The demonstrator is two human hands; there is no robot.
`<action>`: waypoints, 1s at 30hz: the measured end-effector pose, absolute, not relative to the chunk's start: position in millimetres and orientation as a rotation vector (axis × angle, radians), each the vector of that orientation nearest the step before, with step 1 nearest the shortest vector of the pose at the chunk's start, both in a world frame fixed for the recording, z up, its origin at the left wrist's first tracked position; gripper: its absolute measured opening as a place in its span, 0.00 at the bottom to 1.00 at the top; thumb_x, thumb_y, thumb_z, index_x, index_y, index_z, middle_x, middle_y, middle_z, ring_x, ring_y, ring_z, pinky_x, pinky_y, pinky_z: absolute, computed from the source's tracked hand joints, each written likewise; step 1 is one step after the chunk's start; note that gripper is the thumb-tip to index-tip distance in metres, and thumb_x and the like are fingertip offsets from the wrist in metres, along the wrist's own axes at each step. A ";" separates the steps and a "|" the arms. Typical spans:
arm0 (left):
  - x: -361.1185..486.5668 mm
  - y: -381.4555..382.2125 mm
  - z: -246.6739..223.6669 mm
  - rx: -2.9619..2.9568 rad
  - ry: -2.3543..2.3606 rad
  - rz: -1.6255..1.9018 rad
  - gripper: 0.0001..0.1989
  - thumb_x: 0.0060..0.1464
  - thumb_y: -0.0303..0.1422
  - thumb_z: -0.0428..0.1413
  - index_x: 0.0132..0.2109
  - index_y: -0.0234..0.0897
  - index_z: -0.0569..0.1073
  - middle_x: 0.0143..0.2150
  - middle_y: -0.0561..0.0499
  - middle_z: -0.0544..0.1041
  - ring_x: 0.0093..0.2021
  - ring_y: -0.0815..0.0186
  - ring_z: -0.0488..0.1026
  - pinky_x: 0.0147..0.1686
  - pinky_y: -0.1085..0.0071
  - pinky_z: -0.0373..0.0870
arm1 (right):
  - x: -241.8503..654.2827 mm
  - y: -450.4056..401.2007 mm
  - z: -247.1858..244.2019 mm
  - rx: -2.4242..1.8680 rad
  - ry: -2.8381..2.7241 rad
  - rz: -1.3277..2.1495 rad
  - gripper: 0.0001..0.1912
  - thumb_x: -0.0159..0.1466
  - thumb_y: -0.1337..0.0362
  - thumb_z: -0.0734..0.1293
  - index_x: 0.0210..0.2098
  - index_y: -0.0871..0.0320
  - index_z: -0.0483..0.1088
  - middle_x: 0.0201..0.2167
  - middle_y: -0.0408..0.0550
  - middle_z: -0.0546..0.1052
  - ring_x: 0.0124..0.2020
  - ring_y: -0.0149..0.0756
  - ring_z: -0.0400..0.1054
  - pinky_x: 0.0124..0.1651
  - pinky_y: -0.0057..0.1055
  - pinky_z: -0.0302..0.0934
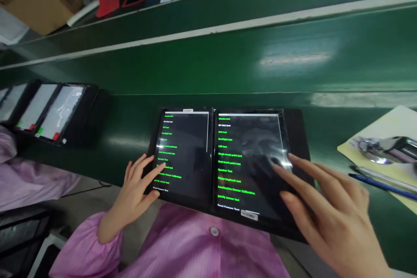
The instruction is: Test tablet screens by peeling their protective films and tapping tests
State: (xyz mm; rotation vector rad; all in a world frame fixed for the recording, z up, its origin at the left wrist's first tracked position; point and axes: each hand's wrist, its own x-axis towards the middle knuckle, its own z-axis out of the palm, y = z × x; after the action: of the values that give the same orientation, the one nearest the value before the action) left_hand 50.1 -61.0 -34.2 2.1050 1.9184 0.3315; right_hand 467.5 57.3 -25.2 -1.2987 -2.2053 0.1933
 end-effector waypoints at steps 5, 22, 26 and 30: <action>36.6 -11.1 -14.8 2.019 1.903 0.836 0.34 0.72 0.53 0.48 0.78 0.49 0.53 0.73 0.40 0.67 0.74 0.48 0.62 0.72 0.43 0.58 | 469.8 128.1 -25.2 -1.380 -2.093 0.430 0.25 0.76 0.49 0.58 0.69 0.18 0.59 0.69 0.38 0.68 0.68 0.66 0.62 0.69 0.70 0.54; 25.5 158.3 -54.4 1.499 1.708 1.182 0.27 0.65 0.58 0.54 0.40 0.40 0.85 0.43 0.48 0.86 0.43 0.59 0.81 0.43 0.67 0.74 | 456.8 208.0 -58.6 -1.476 -1.725 0.754 0.38 0.72 0.30 0.55 0.42 0.54 0.83 0.38 0.49 0.83 0.42 0.45 0.77 0.49 0.40 0.65; 27.6 163.0 -54.1 1.565 1.730 1.174 0.27 0.65 0.58 0.54 0.37 0.40 0.84 0.44 0.47 0.85 0.49 0.57 0.80 0.52 0.65 0.74 | 457.8 207.0 -58.7 -1.463 -1.703 0.780 0.31 0.71 0.34 0.62 0.42 0.53 0.82 0.41 0.50 0.84 0.44 0.47 0.77 0.49 0.40 0.66; 29.7 165.6 -56.5 1.595 1.807 1.172 0.28 0.66 0.57 0.52 0.35 0.40 0.84 0.46 0.46 0.85 0.50 0.57 0.81 0.55 0.62 0.74 | 460.6 208.1 -63.6 -1.475 -1.642 0.834 0.29 0.70 0.35 0.64 0.41 0.52 0.82 0.43 0.50 0.84 0.46 0.49 0.78 0.51 0.41 0.67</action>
State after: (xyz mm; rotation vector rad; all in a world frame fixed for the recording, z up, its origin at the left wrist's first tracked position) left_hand 29.7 165.6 -56.5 1.5947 1.8074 1.1721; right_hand 460.6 208.1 -63.6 -1.4752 -1.6416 0.8337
